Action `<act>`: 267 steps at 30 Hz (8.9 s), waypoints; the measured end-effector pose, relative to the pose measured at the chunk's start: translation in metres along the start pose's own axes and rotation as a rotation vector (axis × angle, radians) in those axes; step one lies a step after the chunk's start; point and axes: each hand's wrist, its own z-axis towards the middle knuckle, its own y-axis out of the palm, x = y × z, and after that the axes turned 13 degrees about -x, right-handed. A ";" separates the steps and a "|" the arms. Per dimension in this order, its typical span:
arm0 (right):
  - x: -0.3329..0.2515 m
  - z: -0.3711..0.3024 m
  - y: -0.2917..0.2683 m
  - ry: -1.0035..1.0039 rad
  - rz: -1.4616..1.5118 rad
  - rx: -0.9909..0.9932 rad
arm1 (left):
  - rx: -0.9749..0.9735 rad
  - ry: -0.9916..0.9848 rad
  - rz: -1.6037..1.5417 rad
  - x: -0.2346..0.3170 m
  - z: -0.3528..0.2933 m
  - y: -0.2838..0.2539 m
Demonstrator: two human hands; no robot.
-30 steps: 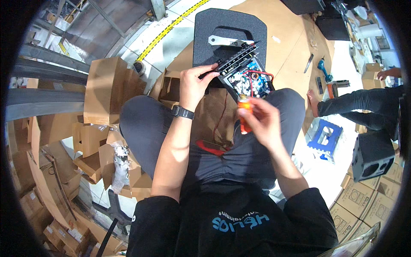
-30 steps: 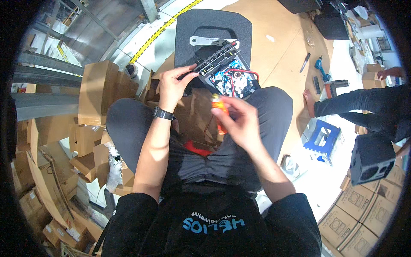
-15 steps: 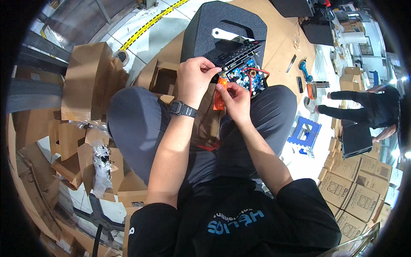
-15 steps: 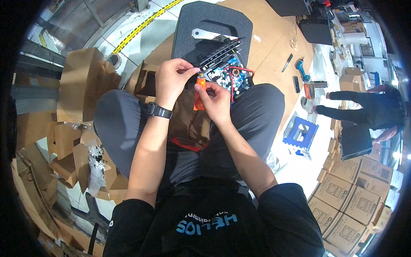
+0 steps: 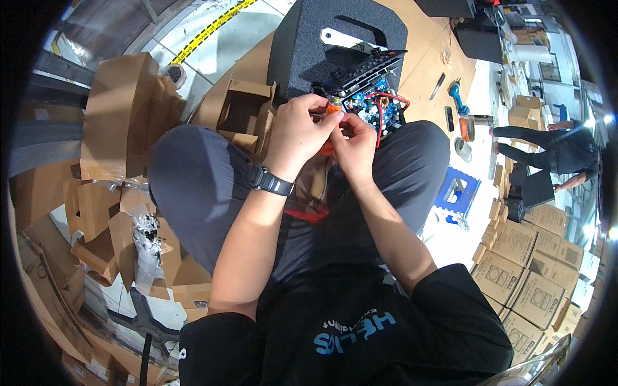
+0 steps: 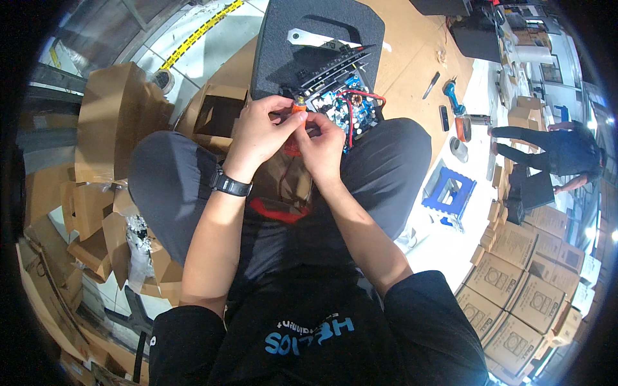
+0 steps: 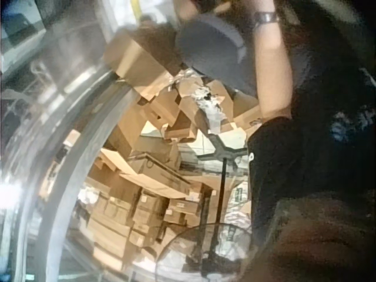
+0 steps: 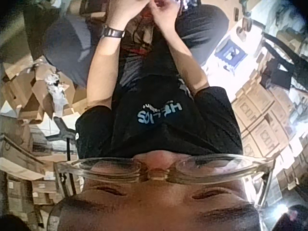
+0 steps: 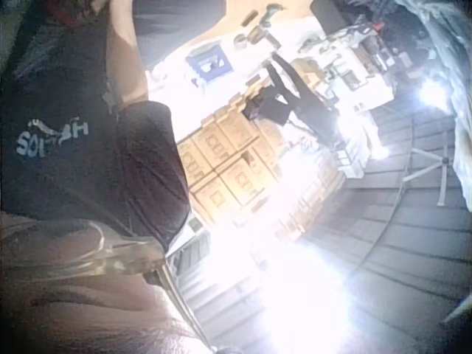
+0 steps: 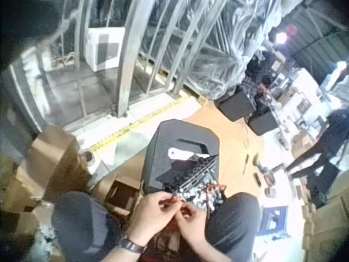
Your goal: The person sits on the floor and works on an open electronic device, inserting a small black module into a slot on the circuit board. They then use an orange-handled tool to apply a substance to a component on the board. The device remains open on their lap during the process.
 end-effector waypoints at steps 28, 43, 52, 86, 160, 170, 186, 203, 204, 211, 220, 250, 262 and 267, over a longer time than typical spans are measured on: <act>-0.042 0.115 -0.109 -0.410 -0.526 -0.151 | 0.179 0.149 0.109 -0.011 0.002 0.015; -0.041 0.117 -0.103 -0.342 -0.399 -0.206 | 0.169 0.121 0.027 -0.010 0.002 0.016; -0.042 0.117 -0.103 -0.325 -0.431 -0.202 | 0.141 0.120 0.038 -0.012 0.002 0.013; -0.060 0.112 -0.096 -0.272 -0.415 -0.196 | 0.130 0.090 -0.015 -0.011 0.001 0.014; -0.061 0.111 -0.097 -0.265 -0.427 -0.198 | 0.137 -0.015 -0.263 -0.014 0.001 0.019; -0.060 0.114 -0.098 -0.268 -0.412 -0.218 | 0.136 -0.030 -0.289 -0.007 -0.004 0.017; -0.063 0.111 -0.099 -0.228 -0.409 -0.220 | 0.197 0.010 -0.283 -0.011 -0.001 0.016; -0.061 0.111 -0.100 -0.252 -0.391 -0.228 | 0.185 -0.017 -0.241 -0.006 -0.006 0.009; -0.058 0.112 -0.101 -0.244 -0.389 -0.231 | 0.176 -0.025 -0.210 -0.005 -0.008 0.006; -0.038 0.123 -0.107 -0.339 -0.316 -0.267 | 0.135 -0.086 -0.185 0.017 -0.076 -0.008; -0.041 0.124 -0.102 -0.418 -0.384 -0.229 | 0.255 0.010 -0.698 0.036 -0.157 -0.027; -0.055 0.133 -0.086 -0.623 -0.456 0.097 | 0.069 0.197 -0.209 0.032 0.014 -0.016; -0.061 0.115 -0.087 -0.491 -0.457 -0.098 | 0.036 0.190 -0.372 0.020 0.012 -0.036; -0.061 0.117 -0.087 -0.506 -0.377 -0.168 | 0.108 0.333 -0.334 0.030 0.010 -0.030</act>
